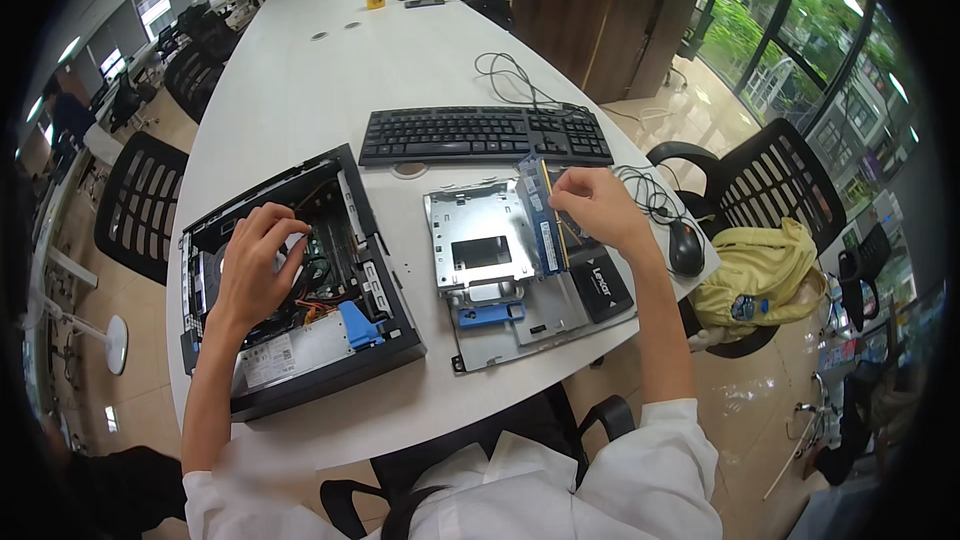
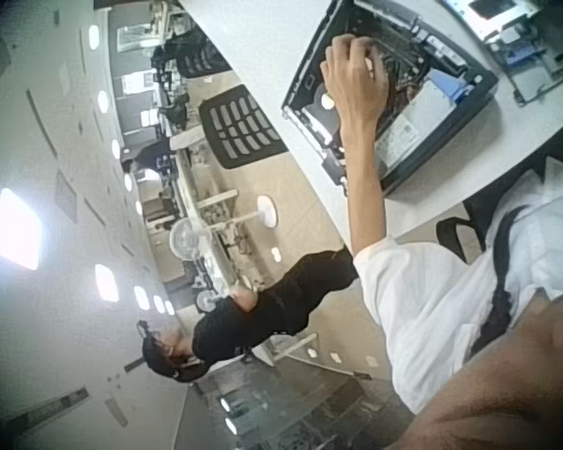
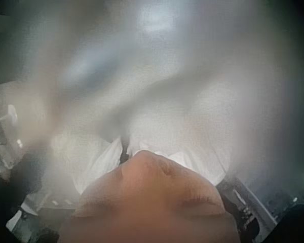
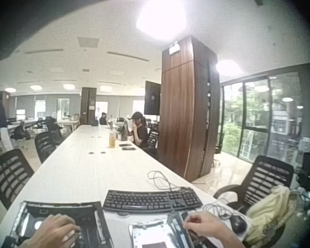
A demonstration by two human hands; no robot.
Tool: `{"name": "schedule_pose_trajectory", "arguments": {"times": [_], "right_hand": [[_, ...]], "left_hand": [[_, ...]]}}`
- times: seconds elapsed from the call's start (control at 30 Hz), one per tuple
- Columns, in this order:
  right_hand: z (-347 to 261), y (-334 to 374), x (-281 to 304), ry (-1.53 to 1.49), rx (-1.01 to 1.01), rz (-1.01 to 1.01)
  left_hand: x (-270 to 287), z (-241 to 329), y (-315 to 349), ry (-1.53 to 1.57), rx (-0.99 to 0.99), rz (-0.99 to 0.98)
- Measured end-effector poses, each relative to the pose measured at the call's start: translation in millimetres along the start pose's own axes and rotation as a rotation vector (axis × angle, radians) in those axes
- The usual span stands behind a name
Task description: The person disassembles a computer by removing the internal drive housing and then extracting two memory modules from their slots on the motherboard.
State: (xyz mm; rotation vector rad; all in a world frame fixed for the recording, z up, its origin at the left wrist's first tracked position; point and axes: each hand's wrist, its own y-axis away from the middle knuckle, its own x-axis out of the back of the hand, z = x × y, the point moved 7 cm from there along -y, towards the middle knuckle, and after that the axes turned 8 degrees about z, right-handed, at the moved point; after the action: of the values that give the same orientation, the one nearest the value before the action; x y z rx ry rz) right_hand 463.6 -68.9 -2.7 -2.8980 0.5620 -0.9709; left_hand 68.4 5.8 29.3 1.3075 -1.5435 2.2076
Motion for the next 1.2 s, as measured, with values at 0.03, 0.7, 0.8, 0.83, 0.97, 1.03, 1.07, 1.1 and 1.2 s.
{"name": "schedule_pose_trajectory", "arguments": {"times": [0.03,0.7,0.8,0.83,0.97,1.03,1.07,1.1,1.2], "right_hand": [[8.4,-5.1,1.9,0.116,0.017,0.013],[44.4,3.2,20.9,0.406,-0.002,0.216],[61.7,2.8,22.7,0.347,-0.057,0.170],[60.8,6.9,20.6,0.296,-0.090,0.199],[62.5,7.3,12.7,0.380,-0.001,0.250],[46.9,11.3,5.7,0.543,0.200,0.301],[47.4,13.1,2.4,0.527,0.226,0.287],[43.5,18.6,5.9,0.569,0.344,0.366],[16.0,36.4,11.5,0.660,0.514,0.568]], "left_hand": [[-0.9,-0.7,0.0,0.003,0.012,-0.010],[-1.2,-3.0,2.9,0.000,0.068,-0.020],[-5.5,-2.4,-0.7,0.010,0.066,-0.025],[-5.7,-2.6,0.2,0.013,0.074,-0.037],[-6.4,-6.5,2.6,0.019,0.074,-0.043],[-0.1,-9.0,4.9,-0.007,0.090,-0.052],[5.6,-11.7,7.0,-0.032,0.106,-0.059],[11.4,-13.7,6.8,-0.072,0.086,-0.010],[23.5,-26.0,1.2,-0.156,0.156,0.119]]}}
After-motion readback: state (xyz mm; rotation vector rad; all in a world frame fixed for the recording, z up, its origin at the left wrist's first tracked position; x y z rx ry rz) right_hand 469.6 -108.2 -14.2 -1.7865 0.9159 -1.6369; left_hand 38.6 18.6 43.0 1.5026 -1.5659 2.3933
